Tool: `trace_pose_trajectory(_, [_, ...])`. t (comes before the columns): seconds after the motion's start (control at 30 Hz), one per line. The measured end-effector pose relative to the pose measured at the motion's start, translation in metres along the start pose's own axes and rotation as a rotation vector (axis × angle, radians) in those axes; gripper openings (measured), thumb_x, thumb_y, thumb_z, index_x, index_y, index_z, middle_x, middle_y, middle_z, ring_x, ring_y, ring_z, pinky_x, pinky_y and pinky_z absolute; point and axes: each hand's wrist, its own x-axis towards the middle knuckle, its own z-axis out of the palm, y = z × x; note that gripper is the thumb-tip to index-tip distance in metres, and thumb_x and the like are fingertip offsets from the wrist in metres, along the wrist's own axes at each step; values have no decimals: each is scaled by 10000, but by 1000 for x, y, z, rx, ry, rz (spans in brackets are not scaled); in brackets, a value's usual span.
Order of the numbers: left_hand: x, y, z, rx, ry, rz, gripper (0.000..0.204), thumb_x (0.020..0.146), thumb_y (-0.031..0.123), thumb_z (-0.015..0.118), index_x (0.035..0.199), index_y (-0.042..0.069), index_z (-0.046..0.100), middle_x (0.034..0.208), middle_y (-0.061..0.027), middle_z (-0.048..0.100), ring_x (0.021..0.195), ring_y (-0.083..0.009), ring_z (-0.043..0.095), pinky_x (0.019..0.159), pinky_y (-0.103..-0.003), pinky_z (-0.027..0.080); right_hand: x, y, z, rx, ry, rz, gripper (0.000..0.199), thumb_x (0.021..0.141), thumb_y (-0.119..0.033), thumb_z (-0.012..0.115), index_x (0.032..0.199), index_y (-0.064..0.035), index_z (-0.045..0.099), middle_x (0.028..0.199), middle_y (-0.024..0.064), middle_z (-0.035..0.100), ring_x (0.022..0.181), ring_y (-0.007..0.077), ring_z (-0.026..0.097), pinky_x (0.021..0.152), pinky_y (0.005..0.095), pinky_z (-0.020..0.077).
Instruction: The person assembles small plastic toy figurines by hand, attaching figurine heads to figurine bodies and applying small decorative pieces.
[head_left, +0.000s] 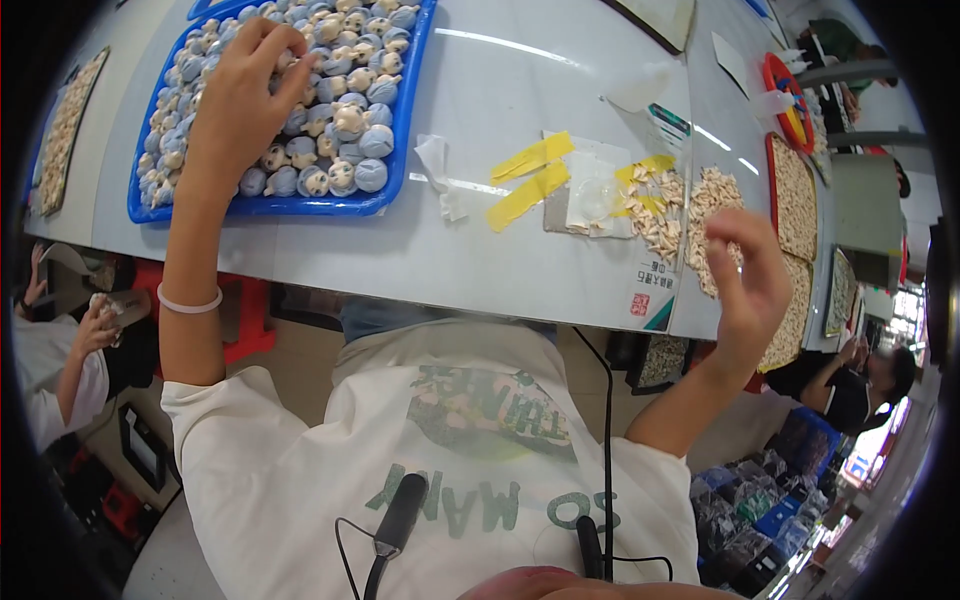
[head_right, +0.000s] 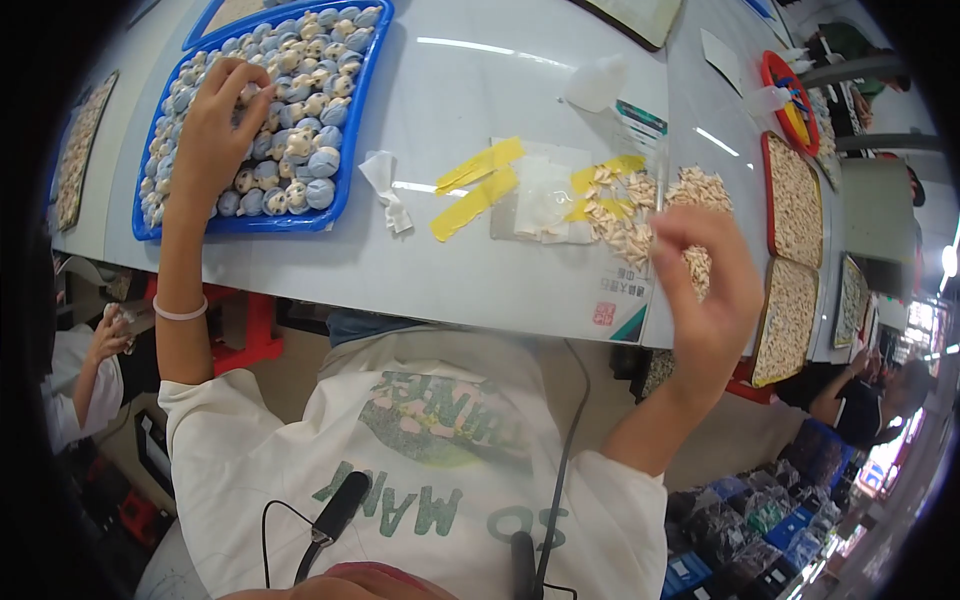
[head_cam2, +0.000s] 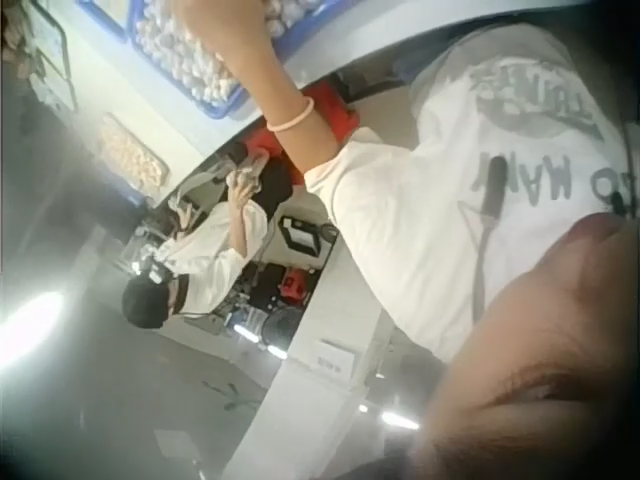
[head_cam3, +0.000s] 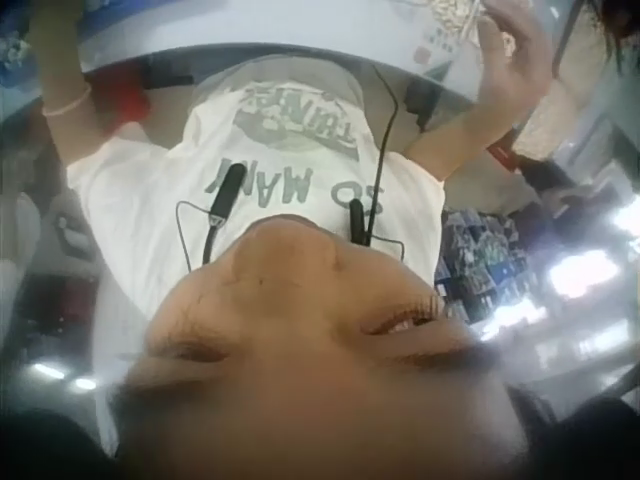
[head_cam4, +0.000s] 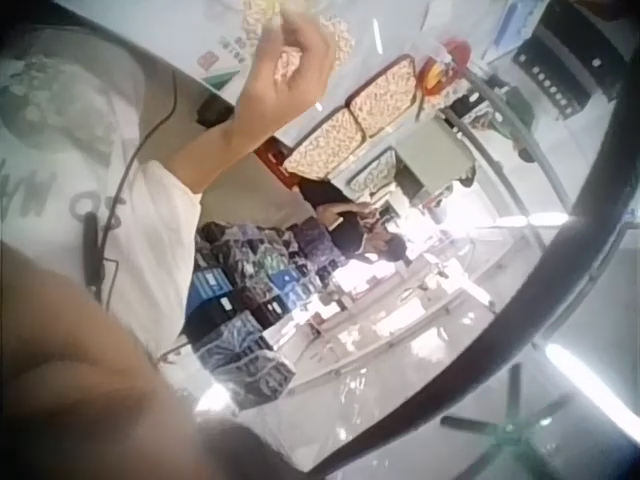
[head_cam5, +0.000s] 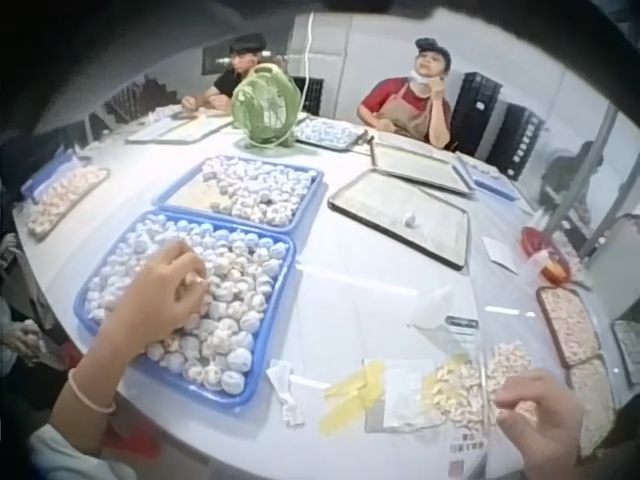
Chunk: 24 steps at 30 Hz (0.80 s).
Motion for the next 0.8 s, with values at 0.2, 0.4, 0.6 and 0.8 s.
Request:
trace_pose_trajectory(0.2, [6, -10, 2, -31, -27, 25, 210, 860, 215, 494, 900, 15, 543, 921, -78, 536, 825, -230, 545, 728, -315, 435, 74, 59, 27, 101, -31, 130, 291, 721, -45, 623, 1000, 3, 554, 896, 60, 577, 794, 125, 527, 755, 233, 406])
trace_pose_trajectory(0.4, [-23, 9, -29, 63, -7, 31, 345, 829, 313, 529, 1078, 74, 536, 1141, -108, 510, 1047, -284, 478, 891, -377, 354, 100, 96, 48, 301, -227, 329, 315, 710, -63, 647, 993, 23, 540, 884, 61, 606, 819, 113, 546, 746, 220, 400])
trace_pose_trajectory(0.6, [-64, 14, -20, 403, -104, -241, 635, 753, 553, 509, 1289, 258, 340, 1374, -90, 252, 1270, -314, 209, 985, -554, 141, 91, 94, 35, 340, -100, 313, 224, 757, -34, 601, 963, 31, 542, 874, 52, 592, 778, 103, 549, 736, 226, 404])
trace_pose_trajectory(0.8, [-39, -6, -9, 164, 19, -130, 626, 742, 522, 557, 1267, 232, 377, 1309, -95, 363, 1215, -255, 334, 911, -540, 248, 57, 62, 21, 831, -141, 404, 507, 797, -183, 608, 1183, 41, 369, 999, 115, 563, 1055, 299, 509, 949, 336, 345])
